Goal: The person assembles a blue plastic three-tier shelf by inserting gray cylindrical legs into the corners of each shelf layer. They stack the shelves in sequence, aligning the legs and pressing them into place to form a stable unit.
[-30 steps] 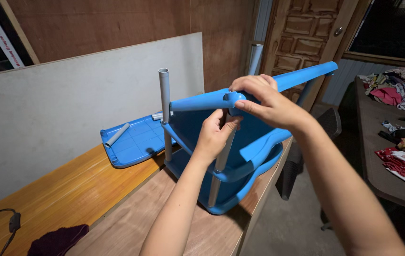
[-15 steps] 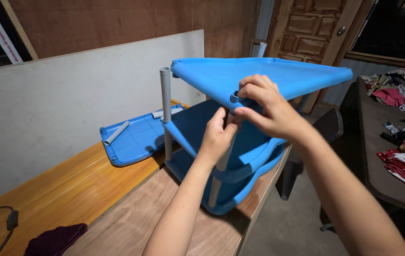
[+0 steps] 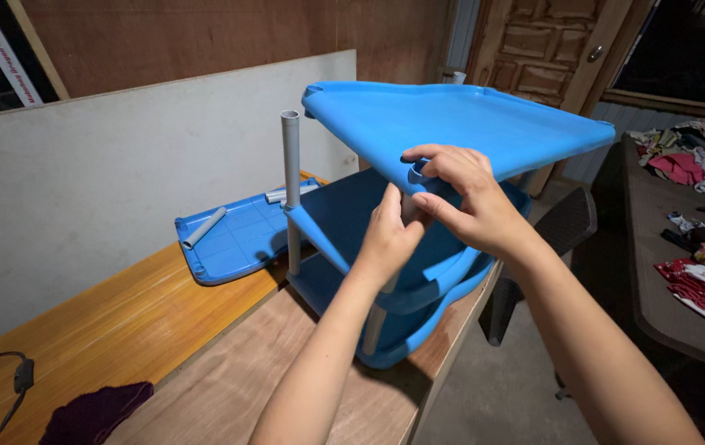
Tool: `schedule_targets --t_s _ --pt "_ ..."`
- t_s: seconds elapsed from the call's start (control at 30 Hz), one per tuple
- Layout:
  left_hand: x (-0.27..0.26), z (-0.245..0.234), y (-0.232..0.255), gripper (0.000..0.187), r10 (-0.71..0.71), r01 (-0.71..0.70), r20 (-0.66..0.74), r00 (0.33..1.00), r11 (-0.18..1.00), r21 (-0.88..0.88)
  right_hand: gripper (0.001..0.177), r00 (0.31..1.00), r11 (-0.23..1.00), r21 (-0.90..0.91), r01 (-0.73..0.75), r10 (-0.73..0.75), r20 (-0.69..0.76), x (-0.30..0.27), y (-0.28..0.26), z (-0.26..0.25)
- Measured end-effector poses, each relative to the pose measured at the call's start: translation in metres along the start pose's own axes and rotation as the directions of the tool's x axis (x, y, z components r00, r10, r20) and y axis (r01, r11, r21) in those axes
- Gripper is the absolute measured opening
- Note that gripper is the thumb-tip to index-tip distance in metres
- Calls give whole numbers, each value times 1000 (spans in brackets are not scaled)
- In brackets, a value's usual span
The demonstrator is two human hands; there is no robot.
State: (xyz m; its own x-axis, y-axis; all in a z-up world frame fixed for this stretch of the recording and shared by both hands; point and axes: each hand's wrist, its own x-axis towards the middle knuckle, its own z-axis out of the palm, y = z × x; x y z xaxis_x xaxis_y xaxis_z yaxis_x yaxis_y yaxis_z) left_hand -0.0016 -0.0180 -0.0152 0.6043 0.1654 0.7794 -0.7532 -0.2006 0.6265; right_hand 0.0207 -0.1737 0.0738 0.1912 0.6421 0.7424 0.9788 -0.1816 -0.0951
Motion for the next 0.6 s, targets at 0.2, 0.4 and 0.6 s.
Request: schedule_targets --t_s 0.2,0.4,0.6 --pt "-5 24 17 39 66 -43 -172 983 990 131 25 989 999 -35 4 -9 -145 -14 -7 7" --pt "-2 30 14 49 116 -84 -287 951 989 121 45 984 990 141 14 11 -178 -40 0 2" --pt "5 2 -6 54 81 -1 -318 944 970 245 42 855 966 89 -244 258 -450 -104 88 -42"
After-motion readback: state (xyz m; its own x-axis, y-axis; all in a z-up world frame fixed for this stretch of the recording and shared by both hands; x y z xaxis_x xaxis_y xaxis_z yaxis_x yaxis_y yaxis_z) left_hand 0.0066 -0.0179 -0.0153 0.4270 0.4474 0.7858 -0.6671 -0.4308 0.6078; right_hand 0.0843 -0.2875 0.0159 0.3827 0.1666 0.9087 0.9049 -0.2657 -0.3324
